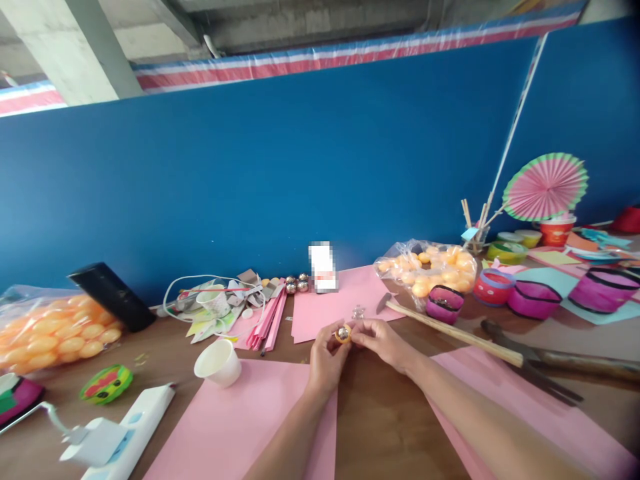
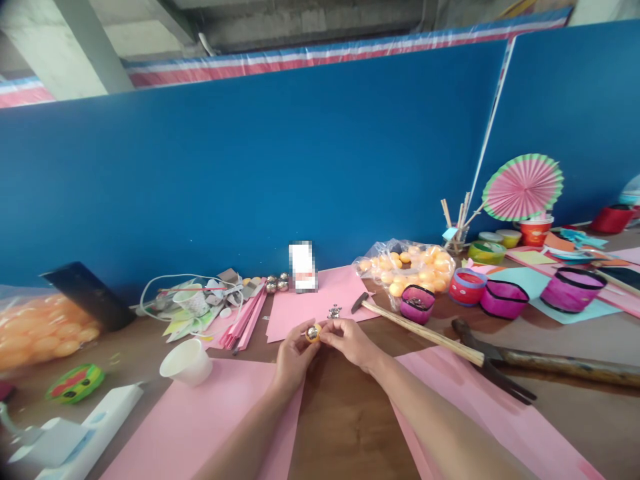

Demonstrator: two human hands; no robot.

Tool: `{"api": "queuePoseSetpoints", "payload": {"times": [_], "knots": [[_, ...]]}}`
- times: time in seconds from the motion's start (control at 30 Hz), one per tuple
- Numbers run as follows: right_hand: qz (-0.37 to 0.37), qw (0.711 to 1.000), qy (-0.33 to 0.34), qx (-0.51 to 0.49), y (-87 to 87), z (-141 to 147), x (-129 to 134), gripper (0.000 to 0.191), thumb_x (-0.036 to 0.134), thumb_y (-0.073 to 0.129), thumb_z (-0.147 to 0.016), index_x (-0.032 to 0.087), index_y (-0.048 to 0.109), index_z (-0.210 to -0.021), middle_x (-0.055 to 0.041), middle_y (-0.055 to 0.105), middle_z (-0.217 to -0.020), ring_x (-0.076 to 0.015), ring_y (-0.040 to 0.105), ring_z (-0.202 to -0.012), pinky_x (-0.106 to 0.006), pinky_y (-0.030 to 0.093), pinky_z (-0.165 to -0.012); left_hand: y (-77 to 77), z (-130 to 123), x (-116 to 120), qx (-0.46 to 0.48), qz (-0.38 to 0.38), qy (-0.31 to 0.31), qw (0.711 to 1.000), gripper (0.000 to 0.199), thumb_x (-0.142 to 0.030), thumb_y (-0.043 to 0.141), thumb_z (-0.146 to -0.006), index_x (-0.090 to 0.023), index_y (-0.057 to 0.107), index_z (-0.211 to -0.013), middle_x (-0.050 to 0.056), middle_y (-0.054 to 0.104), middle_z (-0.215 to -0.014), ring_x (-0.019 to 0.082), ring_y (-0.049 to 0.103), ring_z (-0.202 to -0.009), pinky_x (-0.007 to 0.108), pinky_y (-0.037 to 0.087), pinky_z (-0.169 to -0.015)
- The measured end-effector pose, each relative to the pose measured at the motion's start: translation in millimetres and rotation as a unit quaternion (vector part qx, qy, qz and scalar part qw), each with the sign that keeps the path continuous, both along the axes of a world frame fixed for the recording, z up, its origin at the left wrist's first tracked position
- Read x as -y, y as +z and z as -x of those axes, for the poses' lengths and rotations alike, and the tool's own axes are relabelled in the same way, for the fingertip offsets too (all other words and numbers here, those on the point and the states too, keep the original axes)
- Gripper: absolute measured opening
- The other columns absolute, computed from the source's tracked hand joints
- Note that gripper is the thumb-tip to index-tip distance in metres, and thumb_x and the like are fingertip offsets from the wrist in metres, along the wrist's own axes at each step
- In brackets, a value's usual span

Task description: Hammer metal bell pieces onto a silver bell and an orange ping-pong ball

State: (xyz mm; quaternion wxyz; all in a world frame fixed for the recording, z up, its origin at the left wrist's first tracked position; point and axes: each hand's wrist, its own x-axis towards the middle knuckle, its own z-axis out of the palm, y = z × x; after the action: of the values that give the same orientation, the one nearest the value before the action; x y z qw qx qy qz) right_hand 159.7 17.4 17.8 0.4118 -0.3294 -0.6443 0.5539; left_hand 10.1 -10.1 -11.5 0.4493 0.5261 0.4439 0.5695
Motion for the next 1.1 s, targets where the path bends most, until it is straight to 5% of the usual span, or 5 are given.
{"api": "queuePoseSetpoints", "payload": {"times": [0.2,0.47,0.7,1.1], "knots": [[0.001,1.000,0.007,-0.005,-0.8,-0.2,-0.9,0.023,0.036,0.060,-0.072,0.015,0.056,-0.063,-0.0036,0.062,-0.082,-0.0165,0.054,-0.079,-0.027,0.040,-0.072,-1.0,-0.4,-0.8,0.013,0.003,-0.002,1.000,0.049,-0.021,0.066,-0.066,-0.017,0.051,-0.113,0.011,0.060,-0.110,0.022,0.058,-0.099,0.035,0.047,-0.085],[0.020,1.000,0.008,-0.012,-7.4,-1.3,-3.8,0.020,0.034,0.063,-0.070,0.016,0.058,-0.064,-0.0007,0.062,-0.072,-0.0162,0.055,-0.077,-0.027,0.039,-0.072,4.6,-1.4,0.8,0.013,0.005,0.008,1.000,0.043,-0.020,0.067,-0.064,-0.016,0.056,-0.105,0.010,0.062,-0.107,0.023,0.058,-0.099,0.035,0.046,-0.086],[0.068,0.998,-0.002,0.017,-10.8,-3.0,-8.4,0.026,0.039,0.067,-0.064,0.014,0.062,-0.070,-0.0053,0.066,-0.087,-0.0203,0.058,-0.083,-0.033,0.041,-0.079,3.5,-0.7,0.2,-0.025,-0.007,-0.005,1.000,0.038,-0.015,0.062,-0.067,-0.016,0.056,-0.105,0.010,0.061,-0.107,0.022,0.057,-0.099,0.036,0.046,-0.085],[0.103,0.995,-0.012,-0.013,-9.8,-2.7,-9.1,0.029,0.038,0.073,-0.056,0.014,0.062,-0.069,-0.0044,0.067,-0.077,-0.0187,0.060,-0.077,-0.033,0.042,-0.078,0.1,-0.5,-1.2,-0.078,-0.022,0.022,0.996,0.039,-0.009,0.058,-0.065,-0.019,0.059,-0.103,0.008,0.058,-0.106,0.021,0.055,-0.099,0.034,0.046,-0.085]]}}
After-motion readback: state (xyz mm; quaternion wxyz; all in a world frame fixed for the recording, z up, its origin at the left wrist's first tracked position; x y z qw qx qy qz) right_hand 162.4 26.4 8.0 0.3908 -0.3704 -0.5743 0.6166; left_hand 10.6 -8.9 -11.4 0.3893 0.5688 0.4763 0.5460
